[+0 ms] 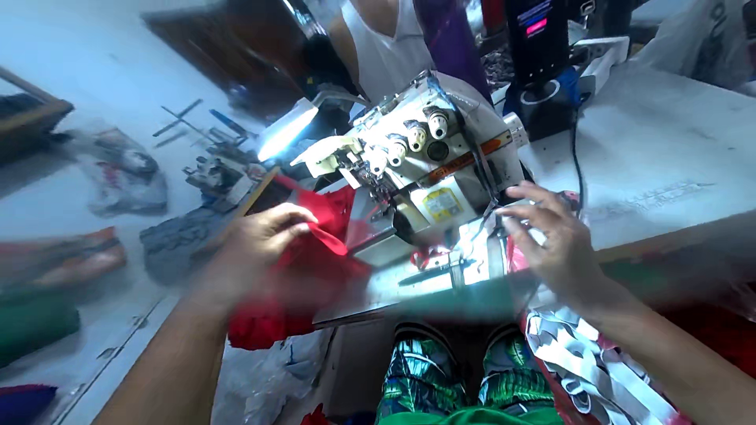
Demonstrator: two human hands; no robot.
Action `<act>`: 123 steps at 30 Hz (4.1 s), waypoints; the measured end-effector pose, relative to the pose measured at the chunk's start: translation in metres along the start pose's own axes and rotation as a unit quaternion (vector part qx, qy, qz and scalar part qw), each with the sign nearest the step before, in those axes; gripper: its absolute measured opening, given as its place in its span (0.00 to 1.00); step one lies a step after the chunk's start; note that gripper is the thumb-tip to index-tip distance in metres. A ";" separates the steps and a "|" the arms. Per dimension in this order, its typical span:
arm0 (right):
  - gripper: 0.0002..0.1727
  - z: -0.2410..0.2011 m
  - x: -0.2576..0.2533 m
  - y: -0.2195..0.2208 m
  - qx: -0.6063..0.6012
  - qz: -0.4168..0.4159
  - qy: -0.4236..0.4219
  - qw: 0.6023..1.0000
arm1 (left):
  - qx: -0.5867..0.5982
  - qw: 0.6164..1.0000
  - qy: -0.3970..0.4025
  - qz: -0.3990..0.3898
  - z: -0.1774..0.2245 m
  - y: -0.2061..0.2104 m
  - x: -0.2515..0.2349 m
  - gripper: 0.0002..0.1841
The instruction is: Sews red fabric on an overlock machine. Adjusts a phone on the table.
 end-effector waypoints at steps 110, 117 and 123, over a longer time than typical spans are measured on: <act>0.06 -0.073 -0.032 0.149 -0.086 -0.211 0.133 0.965 | 0.310 0.948 0.051 0.055 -0.025 0.076 -0.031 0.06; 0.09 -0.044 -0.050 0.070 0.148 -0.178 0.022 0.973 | 0.225 0.972 0.058 0.035 -0.013 0.073 -0.037 0.08; 0.17 0.035 -0.027 -0.006 0.371 -0.385 0.092 0.840 | 0.218 0.972 0.069 0.049 -0.008 0.054 -0.044 0.03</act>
Point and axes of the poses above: each hand's wrist, its own x-axis away from the middle knuckle, its own y-axis out of the palm, z = x × y, the point moved 4 cm from there along -x, towards the middle knuckle, and after that the axes turned 5 degrees about -z, right-handed, at the moved point
